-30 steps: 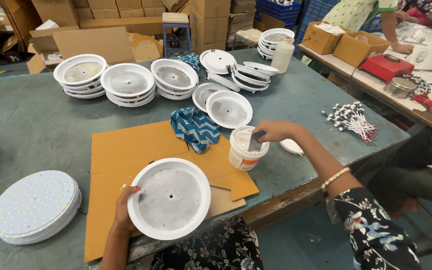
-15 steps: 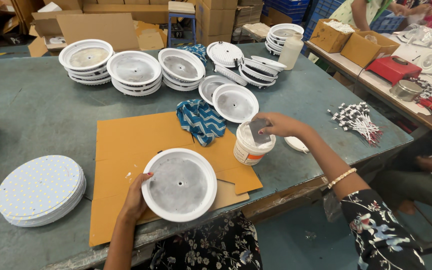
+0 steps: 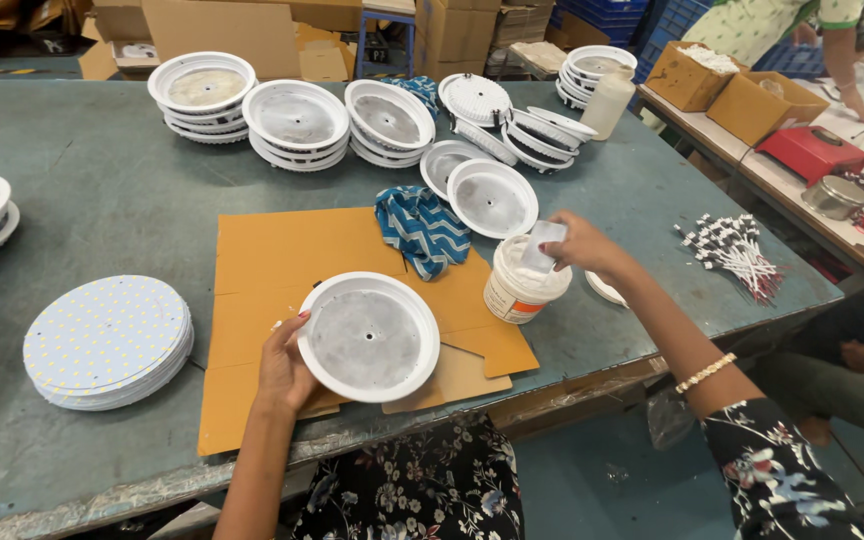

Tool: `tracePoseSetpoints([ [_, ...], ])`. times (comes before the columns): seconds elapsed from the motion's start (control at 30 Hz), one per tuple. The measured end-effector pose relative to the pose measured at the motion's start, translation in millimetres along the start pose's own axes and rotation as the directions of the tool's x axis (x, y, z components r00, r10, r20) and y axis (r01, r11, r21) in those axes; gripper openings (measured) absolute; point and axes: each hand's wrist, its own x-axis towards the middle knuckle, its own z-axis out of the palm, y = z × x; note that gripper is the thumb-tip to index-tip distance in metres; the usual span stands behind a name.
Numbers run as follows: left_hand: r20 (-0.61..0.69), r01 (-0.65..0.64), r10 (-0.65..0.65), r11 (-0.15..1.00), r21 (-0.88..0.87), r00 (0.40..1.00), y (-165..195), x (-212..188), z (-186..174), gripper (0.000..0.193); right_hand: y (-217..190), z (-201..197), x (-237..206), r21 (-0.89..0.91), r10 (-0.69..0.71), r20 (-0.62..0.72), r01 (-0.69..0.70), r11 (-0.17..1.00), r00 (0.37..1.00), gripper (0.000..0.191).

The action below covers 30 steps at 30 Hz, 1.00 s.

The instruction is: The person repeatedly scoops white paste from a container and spreads it inside the recessed center of circular white light fixture housings using a small metal spatula. After coating each unit, the person places it on a growing stack on the table. The process is repeated for multiple units in a consistent sequence.

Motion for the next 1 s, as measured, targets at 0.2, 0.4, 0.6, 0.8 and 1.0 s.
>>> tracePoseSetpoints([
  [0.2, -0.051, 0.102, -0.096, 0.983, 0.152, 0.994, 11, -7, 20, 0.054, -13, -10, -13, 0.298, 0.008, -0.013, -0.004, 0.955, 1.000, 0.039],
  [0.4, -0.039, 0.142, -0.141, 0.989, 0.033, 0.989, 0, -22, 30, 0.051, -33, 60, -48, 0.418, -0.135, 0.024, 0.112, 0.901, 0.991, 0.038],
  [0.6, -0.065, -0.192, 0.195, 0.980, 0.046, 0.979, -29, -45, 48, 0.048, -48, 213, -102, 0.465, -0.064, -0.003, 0.058, 0.883, 0.998, 0.039],
  [0.8, -0.053, -0.294, 0.294, 0.956, 0.011, 0.954, -43, -61, 54, 0.051, -65, 275, -122, 0.151, -0.439, -0.199, 0.470, 0.870, 0.876, 0.045],
  [1.0, -0.093, -0.316, 0.309, 0.946, -0.072, 0.947, -51, -61, 47, 0.051, -58, 274, -159, -0.087, -0.434, -0.094, 0.427, 0.900, 0.896, 0.055],
])
